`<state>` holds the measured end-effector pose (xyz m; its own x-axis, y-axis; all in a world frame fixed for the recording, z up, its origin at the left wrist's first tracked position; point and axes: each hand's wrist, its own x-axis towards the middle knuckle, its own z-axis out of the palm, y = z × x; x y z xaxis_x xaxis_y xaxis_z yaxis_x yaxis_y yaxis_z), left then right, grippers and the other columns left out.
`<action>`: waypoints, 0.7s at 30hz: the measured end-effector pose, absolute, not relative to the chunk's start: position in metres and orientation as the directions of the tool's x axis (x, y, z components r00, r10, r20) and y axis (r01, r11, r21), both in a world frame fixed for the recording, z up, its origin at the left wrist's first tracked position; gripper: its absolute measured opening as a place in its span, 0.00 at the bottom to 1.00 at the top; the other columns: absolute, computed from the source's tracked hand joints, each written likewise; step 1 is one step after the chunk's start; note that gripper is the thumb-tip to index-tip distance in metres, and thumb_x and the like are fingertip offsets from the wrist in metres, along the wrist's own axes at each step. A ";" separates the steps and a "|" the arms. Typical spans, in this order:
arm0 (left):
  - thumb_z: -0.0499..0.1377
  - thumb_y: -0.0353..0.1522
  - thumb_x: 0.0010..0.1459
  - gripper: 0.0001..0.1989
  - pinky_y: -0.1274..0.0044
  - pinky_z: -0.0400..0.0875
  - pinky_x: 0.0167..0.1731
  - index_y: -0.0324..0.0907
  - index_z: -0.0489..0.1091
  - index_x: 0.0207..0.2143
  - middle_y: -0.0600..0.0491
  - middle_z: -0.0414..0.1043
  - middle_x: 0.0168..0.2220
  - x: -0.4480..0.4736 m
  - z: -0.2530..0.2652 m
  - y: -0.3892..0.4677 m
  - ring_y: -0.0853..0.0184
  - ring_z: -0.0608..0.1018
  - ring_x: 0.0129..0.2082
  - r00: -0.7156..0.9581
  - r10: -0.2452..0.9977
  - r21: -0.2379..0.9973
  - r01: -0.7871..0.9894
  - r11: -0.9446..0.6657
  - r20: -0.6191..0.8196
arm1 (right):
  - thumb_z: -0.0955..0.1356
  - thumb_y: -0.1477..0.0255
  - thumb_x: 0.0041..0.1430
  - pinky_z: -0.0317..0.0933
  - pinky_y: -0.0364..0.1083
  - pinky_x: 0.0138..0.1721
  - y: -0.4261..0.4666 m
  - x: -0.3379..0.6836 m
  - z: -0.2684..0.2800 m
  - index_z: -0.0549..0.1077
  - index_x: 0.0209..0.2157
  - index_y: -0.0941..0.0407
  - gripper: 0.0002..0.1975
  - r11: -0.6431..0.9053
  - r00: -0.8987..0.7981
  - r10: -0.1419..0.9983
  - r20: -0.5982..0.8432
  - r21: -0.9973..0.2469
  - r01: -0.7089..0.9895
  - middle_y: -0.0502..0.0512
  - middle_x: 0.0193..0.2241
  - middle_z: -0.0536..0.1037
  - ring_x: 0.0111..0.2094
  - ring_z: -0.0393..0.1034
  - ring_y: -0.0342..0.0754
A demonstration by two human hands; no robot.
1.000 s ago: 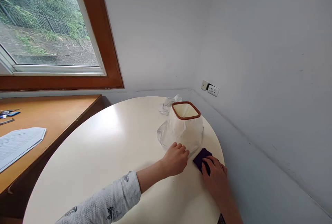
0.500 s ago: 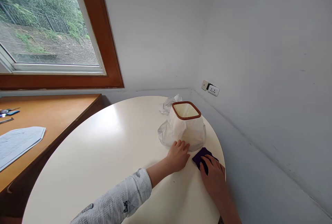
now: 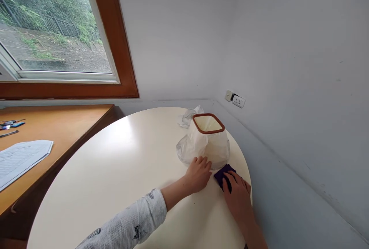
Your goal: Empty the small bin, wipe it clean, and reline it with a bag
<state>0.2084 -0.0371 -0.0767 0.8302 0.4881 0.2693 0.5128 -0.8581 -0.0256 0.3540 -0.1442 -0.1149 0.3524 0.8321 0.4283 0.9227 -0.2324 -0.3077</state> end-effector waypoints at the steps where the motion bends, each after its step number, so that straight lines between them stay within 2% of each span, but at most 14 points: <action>1: 0.48 0.37 0.59 0.14 0.70 0.60 0.37 0.37 0.65 0.40 0.45 0.66 0.40 0.205 -0.075 -0.038 0.59 0.66 0.41 0.834 0.482 -0.025 0.506 -0.862 0.268 | 0.58 0.64 0.57 0.52 0.54 0.46 -0.143 0.353 -0.113 0.71 0.39 0.55 0.16 -0.216 0.342 0.824 0.451 -0.308 0.926 0.57 0.43 0.73 0.45 0.66 0.53; 4: 0.49 0.36 0.58 0.11 0.70 0.61 0.37 0.38 0.64 0.38 0.46 0.65 0.40 0.190 -0.069 -0.041 0.60 0.66 0.41 0.843 0.467 -0.014 0.488 -0.873 0.266 | 0.59 0.63 0.56 0.53 0.53 0.44 -0.140 0.348 -0.105 0.70 0.34 0.55 0.13 -0.164 0.314 0.800 0.511 -0.318 0.934 0.57 0.39 0.74 0.42 0.67 0.52; 9: 0.52 0.27 0.53 0.09 0.71 0.63 0.38 0.39 0.63 0.38 0.46 0.65 0.42 0.147 -0.064 -0.040 0.62 0.67 0.40 0.824 0.499 0.022 0.513 -0.858 0.269 | 0.62 0.65 0.55 0.53 0.50 0.42 -0.132 0.338 -0.095 0.65 0.27 0.55 0.09 -0.069 0.240 0.796 0.555 -0.312 0.948 0.54 0.32 0.73 0.37 0.68 0.50; 14: 0.51 0.25 0.52 0.07 0.69 0.64 0.41 0.39 0.64 0.34 0.47 0.66 0.44 0.087 -0.064 -0.028 0.61 0.68 0.42 0.749 0.563 0.077 0.576 -0.814 0.349 | 0.63 0.70 0.55 0.53 0.49 0.43 -0.118 0.323 -0.088 0.63 0.26 0.55 0.06 0.047 0.124 0.786 0.605 -0.259 0.965 0.52 0.29 0.71 0.35 0.67 0.48; 21: 0.49 0.24 0.53 0.06 0.67 0.66 0.42 0.41 0.63 0.29 0.47 0.67 0.44 0.009 -0.058 -0.013 0.61 0.69 0.44 0.596 0.680 0.138 0.701 -0.700 0.427 | 0.62 0.74 0.55 0.52 0.48 0.43 -0.091 0.283 -0.072 0.62 0.27 0.55 0.04 0.236 -0.049 0.817 0.574 -0.257 0.937 0.50 0.28 0.70 0.34 0.66 0.46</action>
<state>0.0093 -0.0134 -0.0576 0.5961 0.6801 0.4268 0.7005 -0.7002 0.1375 0.2830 -0.0913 -0.0723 -0.0485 0.8174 0.5740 0.9370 0.2364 -0.2574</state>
